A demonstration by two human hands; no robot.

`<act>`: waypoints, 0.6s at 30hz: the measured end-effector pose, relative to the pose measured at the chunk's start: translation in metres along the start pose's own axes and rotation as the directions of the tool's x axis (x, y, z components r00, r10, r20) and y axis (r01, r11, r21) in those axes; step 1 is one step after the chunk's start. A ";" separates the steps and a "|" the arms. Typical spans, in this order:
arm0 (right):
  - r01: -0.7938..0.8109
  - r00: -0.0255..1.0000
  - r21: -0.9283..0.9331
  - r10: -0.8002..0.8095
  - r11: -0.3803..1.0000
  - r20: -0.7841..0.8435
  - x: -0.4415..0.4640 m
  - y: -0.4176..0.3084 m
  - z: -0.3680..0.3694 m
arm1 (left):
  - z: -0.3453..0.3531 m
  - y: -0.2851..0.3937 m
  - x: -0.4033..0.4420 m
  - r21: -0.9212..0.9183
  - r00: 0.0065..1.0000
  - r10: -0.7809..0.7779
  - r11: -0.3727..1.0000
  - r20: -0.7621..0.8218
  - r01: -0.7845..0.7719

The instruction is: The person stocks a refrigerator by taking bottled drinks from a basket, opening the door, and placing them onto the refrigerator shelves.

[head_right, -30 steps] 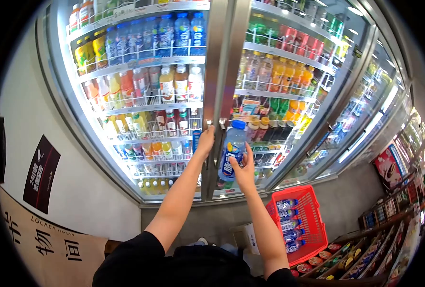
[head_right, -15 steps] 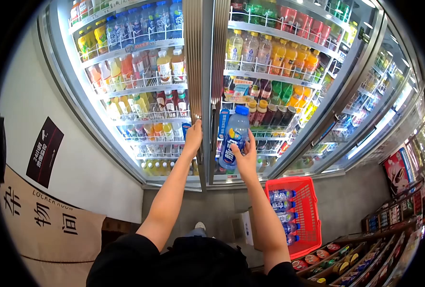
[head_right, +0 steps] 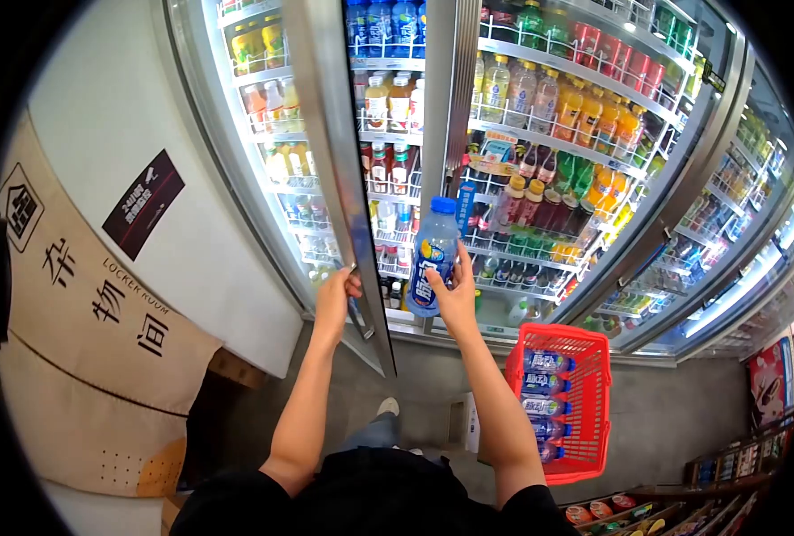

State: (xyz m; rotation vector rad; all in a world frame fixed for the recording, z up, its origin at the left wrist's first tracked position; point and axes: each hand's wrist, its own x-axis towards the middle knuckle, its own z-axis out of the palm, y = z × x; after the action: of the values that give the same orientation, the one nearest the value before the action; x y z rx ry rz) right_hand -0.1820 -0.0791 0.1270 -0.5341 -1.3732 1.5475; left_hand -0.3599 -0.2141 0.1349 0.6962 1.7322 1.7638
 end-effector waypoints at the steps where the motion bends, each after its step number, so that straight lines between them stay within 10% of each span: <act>1: 0.026 0.999 -0.023 -0.026 0.999 0.029 -0.005 0.006 0.002 | -0.006 0.005 -0.020 0.156 0.943 0.251 0.963 -0.218 -0.221; 4: 0.073 0.994 -0.043 -0.070 0.996 0.083 -0.021 0.006 0.015 | -0.009 0.010 -0.068 0.734 0.422 0.759 0.626 -0.496 -0.263; 6: 0.055 0.993 0.020 -0.057 0.998 0.100 -0.025 0.015 0.020 | 0.006 0.017 -0.083 0.727 0.316 0.884 0.463 -0.344 -0.506; 12: -0.005 0.989 -0.016 0.007 1.000 0.150 -0.020 0.001 0.021 | 0.038 0.019 0.004 0.276 0.787 0.611 0.774 -0.089 -0.570; 18: 0.002 0.994 -0.070 0.005 0.998 0.110 0.023 -0.009 0.028 | 0.026 0.062 0.070 0.011 0.834 0.257 0.954 0.488 -0.300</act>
State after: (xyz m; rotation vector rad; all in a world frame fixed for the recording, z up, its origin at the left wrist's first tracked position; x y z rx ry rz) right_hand -0.2117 -0.0741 0.1488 -0.4984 -1.5161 1.5543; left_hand -0.3932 -0.1457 0.1960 1.3613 1.4145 1.5176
